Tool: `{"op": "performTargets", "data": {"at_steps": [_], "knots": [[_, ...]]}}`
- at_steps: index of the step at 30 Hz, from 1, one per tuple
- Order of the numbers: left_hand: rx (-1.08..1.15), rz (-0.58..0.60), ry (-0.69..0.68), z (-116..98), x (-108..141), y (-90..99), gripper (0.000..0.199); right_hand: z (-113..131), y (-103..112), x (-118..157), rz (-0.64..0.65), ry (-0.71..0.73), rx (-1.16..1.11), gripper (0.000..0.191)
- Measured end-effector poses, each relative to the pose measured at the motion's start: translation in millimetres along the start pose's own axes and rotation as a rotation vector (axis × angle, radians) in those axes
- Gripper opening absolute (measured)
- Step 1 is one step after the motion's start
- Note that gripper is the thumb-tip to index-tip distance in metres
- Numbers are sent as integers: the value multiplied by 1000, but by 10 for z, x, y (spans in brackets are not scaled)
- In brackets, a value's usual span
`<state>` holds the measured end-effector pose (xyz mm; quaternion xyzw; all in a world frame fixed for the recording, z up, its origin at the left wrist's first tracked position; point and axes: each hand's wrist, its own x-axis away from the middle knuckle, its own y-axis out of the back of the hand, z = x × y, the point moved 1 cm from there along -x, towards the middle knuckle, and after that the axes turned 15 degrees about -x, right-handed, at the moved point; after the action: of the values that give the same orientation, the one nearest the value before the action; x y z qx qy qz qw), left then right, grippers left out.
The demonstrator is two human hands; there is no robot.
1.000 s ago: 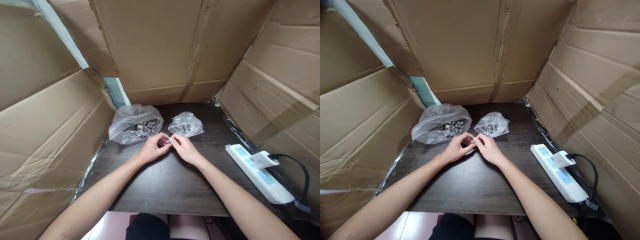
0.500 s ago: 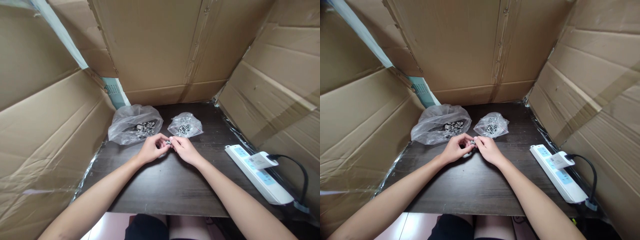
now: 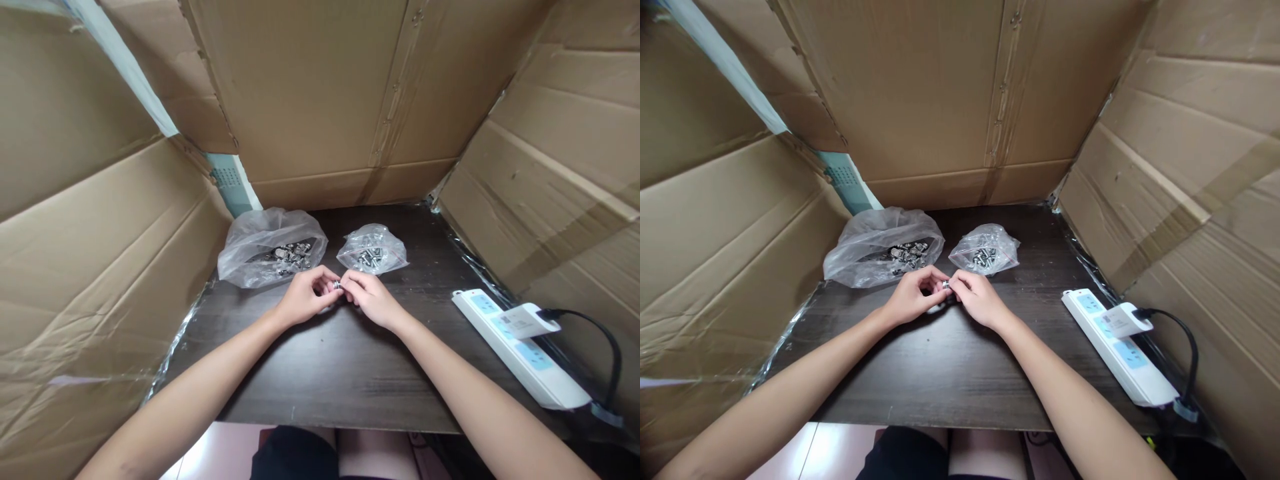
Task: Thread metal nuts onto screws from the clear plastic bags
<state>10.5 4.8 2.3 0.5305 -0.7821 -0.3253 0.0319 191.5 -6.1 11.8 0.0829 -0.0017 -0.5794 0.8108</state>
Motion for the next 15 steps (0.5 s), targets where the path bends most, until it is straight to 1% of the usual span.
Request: {"op": "performTargets", "data": {"at_steps": [3, 5, 8, 12, 15], "knots": [[9, 2, -7, -4, 3, 0, 24, -6, -7, 5, -27, 9, 37, 42], [16, 7, -3, -7, 5, 1, 25, -5, -9, 9, -47, 20, 34, 43], [31, 14, 1, -8, 7, 1, 27, 4, -2, 10, -63, 51, 19, 35], [40, 1, -5, -2, 6, -1, 27, 15, 4, 8, -28, 57, -16, 17], [32, 4, -7, -1, 6, 0, 27, 14, -2, 7, -14, 39, -19, 17]]}}
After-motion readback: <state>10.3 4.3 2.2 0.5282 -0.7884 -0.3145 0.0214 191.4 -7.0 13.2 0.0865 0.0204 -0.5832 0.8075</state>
